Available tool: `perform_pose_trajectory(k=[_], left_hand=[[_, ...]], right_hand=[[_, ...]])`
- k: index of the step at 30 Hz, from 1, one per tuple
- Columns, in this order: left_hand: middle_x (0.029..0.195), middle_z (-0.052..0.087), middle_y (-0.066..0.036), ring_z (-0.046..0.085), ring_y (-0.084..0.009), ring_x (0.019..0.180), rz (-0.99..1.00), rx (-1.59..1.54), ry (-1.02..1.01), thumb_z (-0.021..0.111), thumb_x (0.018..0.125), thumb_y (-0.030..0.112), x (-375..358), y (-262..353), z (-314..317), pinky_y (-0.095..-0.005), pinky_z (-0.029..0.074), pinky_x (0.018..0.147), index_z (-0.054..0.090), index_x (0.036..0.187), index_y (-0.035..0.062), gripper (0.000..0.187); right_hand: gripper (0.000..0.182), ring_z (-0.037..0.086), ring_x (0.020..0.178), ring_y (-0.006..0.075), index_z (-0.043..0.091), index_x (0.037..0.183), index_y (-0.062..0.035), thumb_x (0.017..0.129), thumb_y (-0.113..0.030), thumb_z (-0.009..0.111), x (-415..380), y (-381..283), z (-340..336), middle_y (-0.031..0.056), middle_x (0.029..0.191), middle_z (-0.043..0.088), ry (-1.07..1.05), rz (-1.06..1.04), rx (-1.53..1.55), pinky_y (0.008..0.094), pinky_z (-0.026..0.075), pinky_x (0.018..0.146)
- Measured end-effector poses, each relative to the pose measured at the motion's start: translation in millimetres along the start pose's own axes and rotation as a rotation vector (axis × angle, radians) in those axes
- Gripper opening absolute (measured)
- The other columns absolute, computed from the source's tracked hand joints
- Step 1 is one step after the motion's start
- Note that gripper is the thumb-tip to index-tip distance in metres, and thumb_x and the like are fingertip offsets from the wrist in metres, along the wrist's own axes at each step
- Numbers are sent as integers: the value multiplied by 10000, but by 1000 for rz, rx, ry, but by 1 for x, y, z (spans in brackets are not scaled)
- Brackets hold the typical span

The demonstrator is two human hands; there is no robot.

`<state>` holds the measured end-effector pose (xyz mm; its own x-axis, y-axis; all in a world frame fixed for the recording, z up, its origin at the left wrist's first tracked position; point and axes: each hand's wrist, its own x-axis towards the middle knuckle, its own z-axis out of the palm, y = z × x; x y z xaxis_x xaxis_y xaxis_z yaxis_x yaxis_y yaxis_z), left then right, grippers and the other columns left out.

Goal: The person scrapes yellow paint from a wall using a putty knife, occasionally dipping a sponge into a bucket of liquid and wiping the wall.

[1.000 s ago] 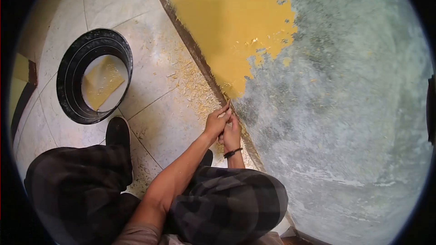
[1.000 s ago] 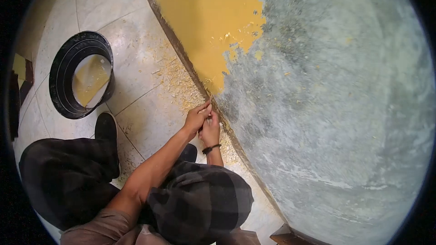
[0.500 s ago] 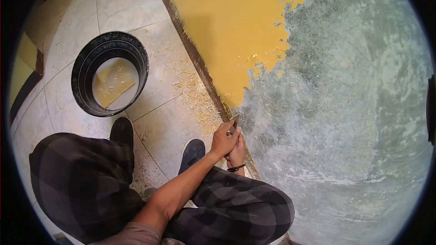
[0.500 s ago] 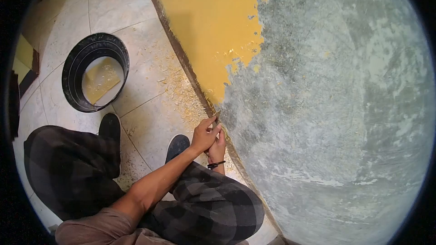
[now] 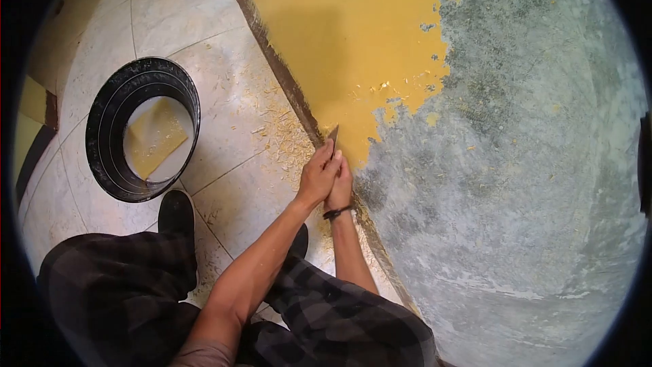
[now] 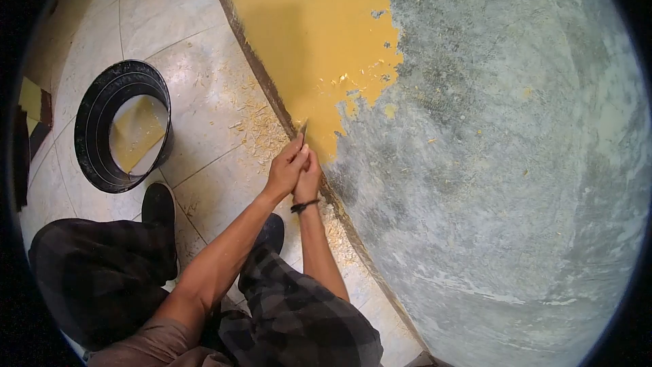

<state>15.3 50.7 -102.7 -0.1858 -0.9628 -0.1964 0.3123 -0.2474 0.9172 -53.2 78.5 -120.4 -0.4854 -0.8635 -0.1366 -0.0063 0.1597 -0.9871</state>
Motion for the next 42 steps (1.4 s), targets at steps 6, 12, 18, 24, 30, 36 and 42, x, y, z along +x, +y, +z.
perform_pose_trajectory(k=[6,12,18,24,30,36,42], left_hand=[[1280,510,-236,521,-295,1181,331,246,-205,640,851,293,-60,18,26,-331,416,957,463,1288,-68,594],[1284,480,-281,508,-367,1170,345,185,-261,659,829,308,-77,88,49,-361,411,962,468,1266,-99,627],[1331,418,-298,425,-396,1240,493,154,-134,585,889,319,-73,164,48,-403,339,1022,443,1293,-93,594],[1319,456,-255,466,-366,1212,407,-15,-23,533,924,293,-77,175,40,-391,361,1006,485,1278,-55,499],[1224,512,-271,519,-394,1120,399,-140,11,547,914,280,-73,153,40,-409,408,955,525,1185,-111,477],[1355,409,-262,426,-391,1241,551,15,-100,497,939,276,-70,152,38,-403,340,1028,410,1322,-72,525],[1365,391,-282,392,-396,1276,530,2,-166,486,942,305,-55,149,48,-409,314,1054,397,1319,-93,555]], right_hand=[[335,553,964,121,441,1284,-35,966,-138,473,-75,-51,-49,56,1112,559,68,40,173,262,471,819],[431,575,896,133,358,1351,-52,933,-46,463,-87,-160,-82,85,1086,554,-1,229,47,244,484,756],[443,508,603,94,286,1362,-143,945,-85,423,-58,-273,-47,33,858,545,-295,402,-167,220,388,446],[465,483,518,98,296,1342,-133,913,-115,477,-62,-313,-14,22,700,512,-288,477,-479,233,377,420],[456,455,473,93,307,1339,-151,917,-94,472,-71,-275,-17,36,713,536,-140,427,-246,235,311,366],[412,579,647,114,373,1337,-37,959,-156,486,-68,-254,-29,90,953,609,-100,277,-162,233,401,407],[370,531,569,77,426,1307,-51,965,-172,493,-62,-244,-35,34,790,599,-12,229,-157,201,374,417]])
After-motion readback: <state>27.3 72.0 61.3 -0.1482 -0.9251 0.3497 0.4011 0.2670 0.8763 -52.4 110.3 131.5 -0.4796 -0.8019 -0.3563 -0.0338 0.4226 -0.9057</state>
